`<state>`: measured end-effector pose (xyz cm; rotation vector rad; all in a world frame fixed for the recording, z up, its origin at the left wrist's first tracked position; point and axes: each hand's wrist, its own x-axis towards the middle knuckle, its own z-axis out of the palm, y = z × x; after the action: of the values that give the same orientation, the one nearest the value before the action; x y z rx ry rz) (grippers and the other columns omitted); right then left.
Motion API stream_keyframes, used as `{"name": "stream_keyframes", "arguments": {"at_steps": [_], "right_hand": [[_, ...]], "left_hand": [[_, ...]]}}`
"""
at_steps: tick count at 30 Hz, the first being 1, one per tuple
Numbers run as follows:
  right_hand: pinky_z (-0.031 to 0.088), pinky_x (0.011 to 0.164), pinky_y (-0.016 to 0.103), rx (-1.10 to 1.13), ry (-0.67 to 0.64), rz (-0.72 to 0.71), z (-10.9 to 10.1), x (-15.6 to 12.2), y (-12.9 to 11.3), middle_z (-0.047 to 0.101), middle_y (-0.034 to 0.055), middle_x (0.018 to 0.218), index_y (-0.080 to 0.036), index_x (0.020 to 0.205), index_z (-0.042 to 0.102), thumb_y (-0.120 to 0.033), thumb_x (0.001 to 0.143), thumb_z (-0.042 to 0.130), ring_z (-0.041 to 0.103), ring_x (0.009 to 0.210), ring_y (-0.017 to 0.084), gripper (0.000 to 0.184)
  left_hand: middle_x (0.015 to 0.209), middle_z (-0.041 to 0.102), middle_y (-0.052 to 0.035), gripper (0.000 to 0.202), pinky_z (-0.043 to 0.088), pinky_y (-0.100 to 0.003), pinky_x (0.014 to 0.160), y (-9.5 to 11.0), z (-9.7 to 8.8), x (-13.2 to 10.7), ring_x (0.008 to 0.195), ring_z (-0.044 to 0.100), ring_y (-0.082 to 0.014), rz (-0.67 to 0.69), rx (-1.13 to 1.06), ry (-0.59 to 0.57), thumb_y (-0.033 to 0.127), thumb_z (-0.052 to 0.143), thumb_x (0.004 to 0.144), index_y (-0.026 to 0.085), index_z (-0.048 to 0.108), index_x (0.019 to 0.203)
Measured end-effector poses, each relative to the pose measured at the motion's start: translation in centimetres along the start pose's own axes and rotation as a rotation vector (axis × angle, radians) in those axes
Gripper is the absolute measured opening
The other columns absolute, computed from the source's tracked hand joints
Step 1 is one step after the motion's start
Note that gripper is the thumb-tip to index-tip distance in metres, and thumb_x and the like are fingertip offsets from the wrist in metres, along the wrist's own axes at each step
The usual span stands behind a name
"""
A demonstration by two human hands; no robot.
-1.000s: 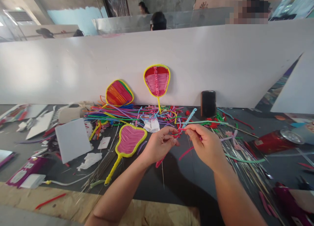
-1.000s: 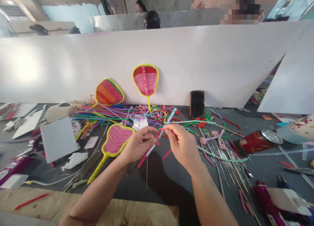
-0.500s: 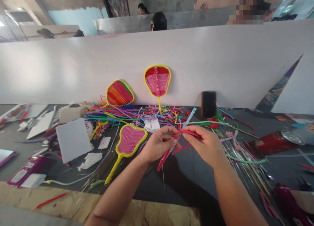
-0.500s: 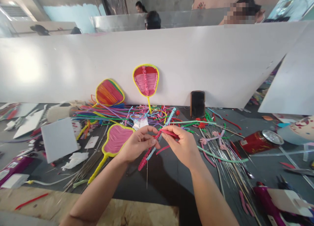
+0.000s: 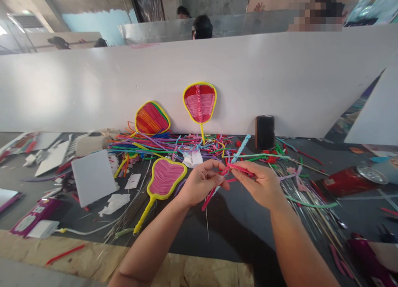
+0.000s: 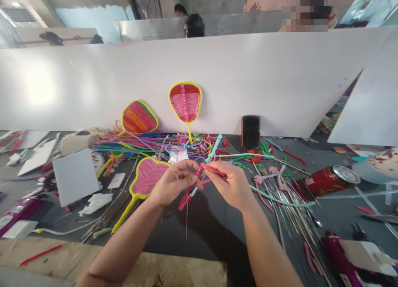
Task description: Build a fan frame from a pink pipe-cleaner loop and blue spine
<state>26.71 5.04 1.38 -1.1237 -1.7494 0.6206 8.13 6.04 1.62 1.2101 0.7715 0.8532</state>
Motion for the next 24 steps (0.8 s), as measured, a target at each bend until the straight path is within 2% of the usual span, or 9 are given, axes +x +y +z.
{"name": "stream_keyframes", "arguments": {"at_steps": [6, 13, 16, 20, 24], "right_hand": [[0.048, 0.058, 0.022, -0.033, -0.026, -0.042, -0.1, 0.1, -0.1, 0.07, 0.0009, 0.076, -0.021, 0.092, 0.07, -0.027, 0.086, 0.059, 0.062, 0.063, 0.013, 0.014], [0.049, 0.065, 0.023, -0.056, -0.092, -0.041, -0.3, 0.0, -0.2, 0.072, 0.0027, 0.084, -0.021, 0.095, 0.067, -0.028, 0.088, 0.056, 0.064, 0.072, 0.014, 0.015], [0.047, 0.06, 0.021, -0.112, -0.099, -0.016, -0.3, -0.1, -0.8, 0.07, 0.0012, 0.078, -0.02, 0.093, 0.065, -0.031, 0.089, 0.054, 0.062, 0.065, 0.013, 0.016], [0.042, 0.055, 0.022, -0.294, -0.017, -0.058, 0.1, -0.3, -1.3, 0.064, -0.0006, 0.065, -0.019, 0.085, 0.064, -0.03, 0.092, 0.049, 0.058, 0.055, 0.012, 0.02], [0.044, 0.063, 0.025, -0.509, 0.118, -0.207, 0.5, -0.4, -1.2, 0.07, 0.0035, 0.077, -0.019, 0.088, 0.064, -0.025, 0.091, 0.051, 0.065, 0.068, 0.016, 0.015]], "left_hand": [[0.064, 0.069, -0.0025, 0.036, 0.035, -0.021, 0.054, 0.0, 0.1, 0.0, 0.052, 0.056, -0.0098, -0.002, 0.016, 0.012, 0.042, 0.068, 0.075, 0.016, 0.052, 0.095], [0.064, 0.068, -0.0022, 0.035, 0.039, -0.023, 0.059, 0.0, 0.2, 0.1, 0.059, 0.06, -0.0127, -0.02, 0.037, 0.021, 0.041, 0.069, 0.074, 0.017, 0.052, 0.094], [0.064, 0.068, -0.0019, 0.031, 0.042, -0.023, 0.063, -0.1, 0.2, 0.1, 0.06, 0.06, -0.0121, -0.009, 0.088, 0.036, 0.036, 0.066, 0.076, 0.016, 0.052, 0.095], [0.068, 0.068, -0.0011, 0.021, 0.043, -0.022, 0.062, -0.2, 0.1, 0.0, 0.063, 0.062, -0.0122, 0.007, 0.317, 0.102, 0.026, 0.059, 0.079, 0.016, 0.056, 0.097], [0.074, 0.07, -0.0016, 0.02, 0.047, -0.023, 0.068, -0.4, 0.0, -0.3, 0.073, 0.067, -0.0154, 0.056, 0.477, 0.141, 0.021, 0.052, 0.082, 0.018, 0.057, 0.1]]}}
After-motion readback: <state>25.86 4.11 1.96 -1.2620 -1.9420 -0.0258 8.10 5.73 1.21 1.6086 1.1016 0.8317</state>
